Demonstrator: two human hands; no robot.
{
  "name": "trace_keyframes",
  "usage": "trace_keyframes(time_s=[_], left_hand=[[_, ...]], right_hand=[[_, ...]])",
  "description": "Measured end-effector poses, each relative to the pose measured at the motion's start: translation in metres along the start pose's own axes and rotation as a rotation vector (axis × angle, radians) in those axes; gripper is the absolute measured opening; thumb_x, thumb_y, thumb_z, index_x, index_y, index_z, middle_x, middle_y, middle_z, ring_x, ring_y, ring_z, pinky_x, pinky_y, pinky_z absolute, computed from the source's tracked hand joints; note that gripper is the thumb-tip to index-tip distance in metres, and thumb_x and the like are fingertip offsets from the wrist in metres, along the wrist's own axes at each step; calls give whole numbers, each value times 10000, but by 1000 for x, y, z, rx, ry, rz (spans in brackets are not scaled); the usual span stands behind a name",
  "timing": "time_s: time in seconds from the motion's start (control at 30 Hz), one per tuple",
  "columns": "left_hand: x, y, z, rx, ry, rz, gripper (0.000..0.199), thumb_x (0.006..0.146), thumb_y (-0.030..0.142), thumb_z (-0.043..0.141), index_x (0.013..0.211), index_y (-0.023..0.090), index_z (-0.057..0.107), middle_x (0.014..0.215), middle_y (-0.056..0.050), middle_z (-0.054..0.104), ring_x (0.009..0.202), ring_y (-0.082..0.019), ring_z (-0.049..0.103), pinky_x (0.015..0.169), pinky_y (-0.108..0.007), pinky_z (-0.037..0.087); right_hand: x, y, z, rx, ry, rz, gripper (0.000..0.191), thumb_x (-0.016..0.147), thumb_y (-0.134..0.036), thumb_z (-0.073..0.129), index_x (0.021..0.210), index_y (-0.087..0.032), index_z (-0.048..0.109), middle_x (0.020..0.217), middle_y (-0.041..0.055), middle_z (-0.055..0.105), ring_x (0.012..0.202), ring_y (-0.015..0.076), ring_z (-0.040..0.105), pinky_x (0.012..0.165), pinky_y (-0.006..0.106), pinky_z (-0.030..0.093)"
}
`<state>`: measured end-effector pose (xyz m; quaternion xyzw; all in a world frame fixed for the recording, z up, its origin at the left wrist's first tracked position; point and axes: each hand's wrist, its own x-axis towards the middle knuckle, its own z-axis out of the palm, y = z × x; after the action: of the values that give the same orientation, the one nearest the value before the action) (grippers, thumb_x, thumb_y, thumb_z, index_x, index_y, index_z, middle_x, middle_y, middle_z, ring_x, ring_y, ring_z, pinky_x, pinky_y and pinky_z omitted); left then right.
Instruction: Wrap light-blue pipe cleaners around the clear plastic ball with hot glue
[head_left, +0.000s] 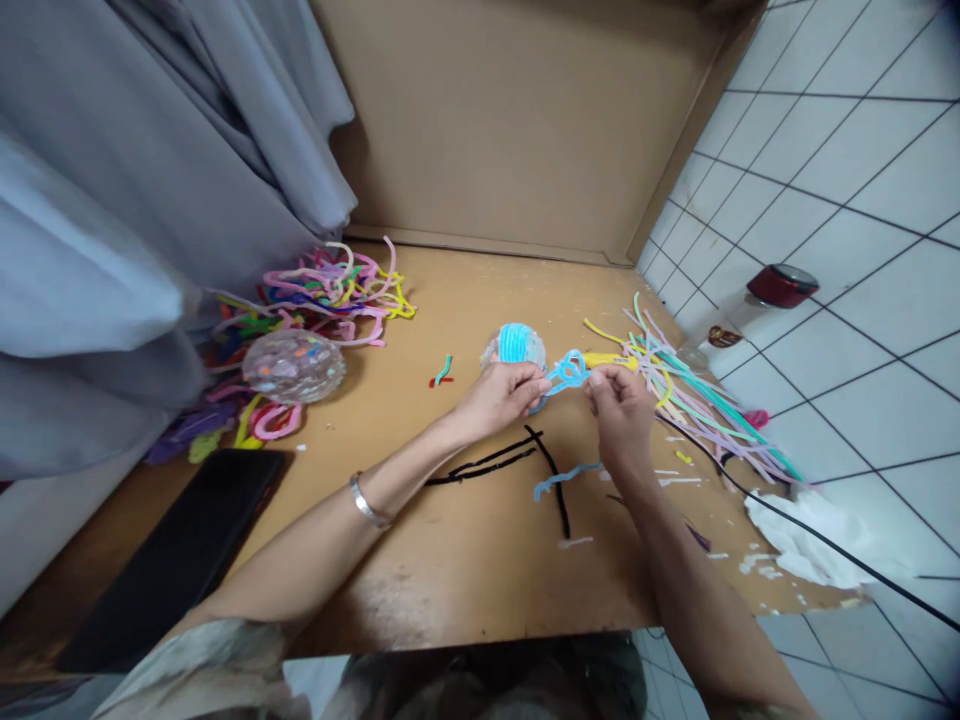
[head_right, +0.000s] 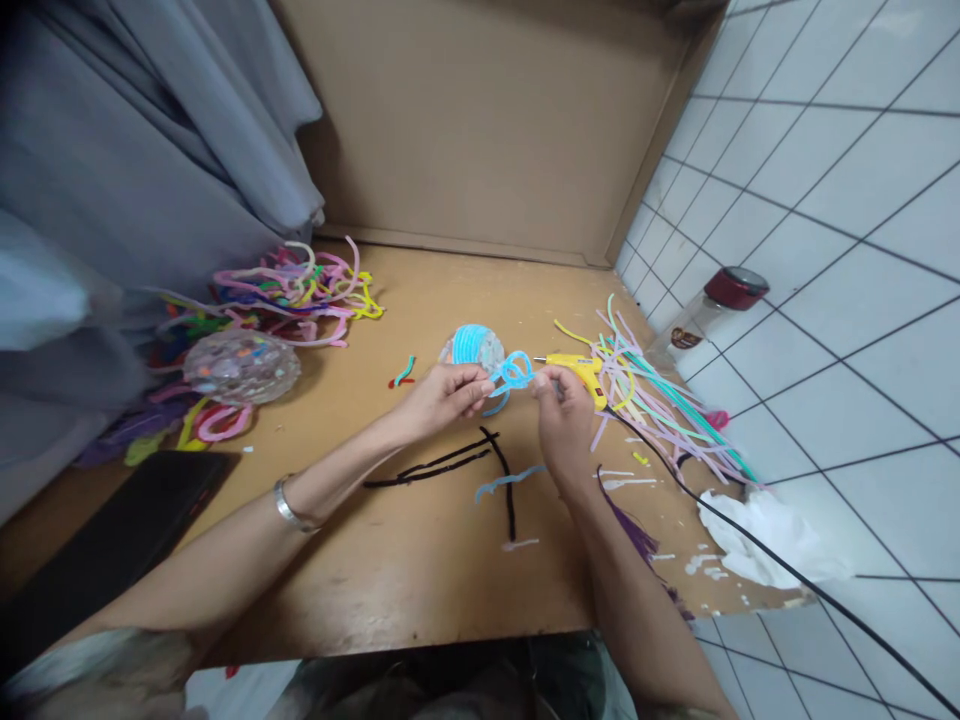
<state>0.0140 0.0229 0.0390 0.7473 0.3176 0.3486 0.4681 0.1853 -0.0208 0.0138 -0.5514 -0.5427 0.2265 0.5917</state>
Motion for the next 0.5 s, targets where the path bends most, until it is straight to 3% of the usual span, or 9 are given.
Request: trace_keyframes(time_s=[0.17,0.37,0.5], left_hand=[[1,1,4,-46,42,-11,310,893,271,491,602,164,492,533,31,523,497,-71,465,534,-182,363],[0,-5,4,-90,78,-43,315,877,297,539,595,164,495,519,32,523,486,-70,474,517,-185,359],[0,-4,4,-116,82,-42,316,863,310,577,594,156,511,511,36,517,481,-63,461,507,-182,352]], right_hand=[[1,-8,-1,17,-15,2,159,849,-353,555,817,-206,605,687,-27,558,602,122,477,584,261,392],[-3,-16,3,-181,61,-169,140,805,-306,588,900,-217,637,878,40,634,777,179,572,707,321,472],[-3,-13,6,-222,17,-215,108,804,-325,615,828,-224,645,858,42,621,773,184,565,708,334,479]])
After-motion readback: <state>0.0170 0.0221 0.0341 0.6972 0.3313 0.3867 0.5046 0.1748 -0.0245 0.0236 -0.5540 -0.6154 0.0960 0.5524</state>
